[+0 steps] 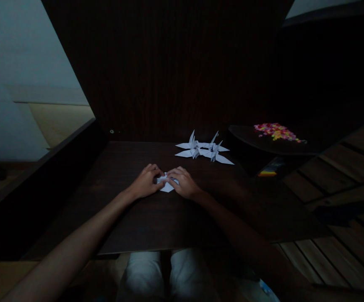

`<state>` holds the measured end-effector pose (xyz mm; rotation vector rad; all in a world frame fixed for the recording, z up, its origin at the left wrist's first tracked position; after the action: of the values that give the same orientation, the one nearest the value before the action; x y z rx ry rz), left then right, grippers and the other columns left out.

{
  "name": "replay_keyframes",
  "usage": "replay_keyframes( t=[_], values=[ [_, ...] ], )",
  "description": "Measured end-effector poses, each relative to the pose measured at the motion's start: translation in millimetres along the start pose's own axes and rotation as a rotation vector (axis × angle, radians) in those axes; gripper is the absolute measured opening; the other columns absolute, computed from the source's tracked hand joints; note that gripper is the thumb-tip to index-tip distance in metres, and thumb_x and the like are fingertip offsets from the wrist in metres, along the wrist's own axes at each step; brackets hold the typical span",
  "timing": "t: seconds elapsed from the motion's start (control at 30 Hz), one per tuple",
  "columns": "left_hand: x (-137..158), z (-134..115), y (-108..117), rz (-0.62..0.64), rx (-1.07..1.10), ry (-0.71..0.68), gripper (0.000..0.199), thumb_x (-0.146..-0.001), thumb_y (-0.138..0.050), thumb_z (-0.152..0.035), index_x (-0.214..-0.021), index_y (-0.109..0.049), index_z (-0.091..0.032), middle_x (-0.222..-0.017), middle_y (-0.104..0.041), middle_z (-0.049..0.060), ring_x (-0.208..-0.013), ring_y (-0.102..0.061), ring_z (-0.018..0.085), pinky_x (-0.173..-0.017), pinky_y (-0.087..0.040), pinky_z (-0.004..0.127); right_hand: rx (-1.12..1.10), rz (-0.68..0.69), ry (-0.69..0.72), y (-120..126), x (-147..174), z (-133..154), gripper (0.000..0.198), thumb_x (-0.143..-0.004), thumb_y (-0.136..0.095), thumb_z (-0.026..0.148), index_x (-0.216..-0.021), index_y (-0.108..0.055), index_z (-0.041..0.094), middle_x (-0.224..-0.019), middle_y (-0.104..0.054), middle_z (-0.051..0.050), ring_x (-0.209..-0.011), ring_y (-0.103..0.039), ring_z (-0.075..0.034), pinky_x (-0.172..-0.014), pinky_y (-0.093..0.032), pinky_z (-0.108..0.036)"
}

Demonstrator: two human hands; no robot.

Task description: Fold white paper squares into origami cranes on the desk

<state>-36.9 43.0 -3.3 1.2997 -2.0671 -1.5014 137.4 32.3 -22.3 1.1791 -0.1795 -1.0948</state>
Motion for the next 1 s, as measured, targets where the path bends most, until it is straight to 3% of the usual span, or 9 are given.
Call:
replay_keyframes(
  t=[0.33, 0.67, 0.87, 1.0],
  values=[
    [-1, 2, 0, 0.001, 0.093, 0.027, 0.019, -0.078, -0.062, -0.036, -0.086, -0.059, -0.018, -0.089, -0.063, 0.004, -0.085, -0.056, 0.021, -0.081, -0.045, 0.037, -0.018, -0.025, 0.013, 3, 0, 6, 0.010, -0.087, -0.058, 0.023, -0.090, -0.066, 0.018, -0.098, -0.068, -0.007, -0.095, -0.052, -0.022, -0.087, -0.041, -0.037],
    [3, -9, 5, 0.037, 0.048, -0.001, 0.013, -0.083, -0.057, -0.029, -0.089, -0.061, -0.018, -0.091, -0.064, 0.004, -0.087, -0.056, 0.020, -0.089, -0.039, 0.039, -0.032, -0.037, 0.036, 10, 2, 9, 0.012, -0.085, -0.057, 0.015, -0.096, -0.059, 0.020, -0.095, -0.068, -0.004, -0.090, -0.054, -0.021, -0.082, -0.037, -0.036],
    [3, -9, 5, 0.014, 0.087, -0.048, 0.027, -0.088, -0.052, -0.037, -0.096, -0.068, -0.017, -0.089, -0.066, 0.007, -0.087, -0.058, 0.021, -0.082, -0.042, 0.034, -0.017, -0.154, 0.070, 14, 3, 6, 0.014, -0.083, -0.059, 0.018, -0.097, -0.060, 0.020, -0.094, -0.068, -0.005, -0.089, -0.056, -0.022, -0.081, -0.040, -0.037],
    [2, -8, 11, -0.028, 0.263, 0.059, 0.027, -0.085, -0.056, -0.039, -0.089, -0.071, -0.016, -0.088, -0.068, 0.007, -0.082, -0.061, 0.019, -0.077, -0.044, 0.030, -0.019, -0.292, 0.002, 24, 3, 8, 0.025, -0.082, -0.060, 0.022, -0.107, -0.058, 0.020, -0.100, -0.066, -0.007, -0.097, -0.056, -0.024, -0.086, -0.041, -0.040]
  ],
)
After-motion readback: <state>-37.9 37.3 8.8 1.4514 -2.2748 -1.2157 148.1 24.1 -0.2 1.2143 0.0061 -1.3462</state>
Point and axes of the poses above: each hand's wrist, its own x-axis away from the middle knuckle, its own y-axis out of the back of the hand, z = x × y, the point moved 2 cm from there along -x, towards the middle knuckle
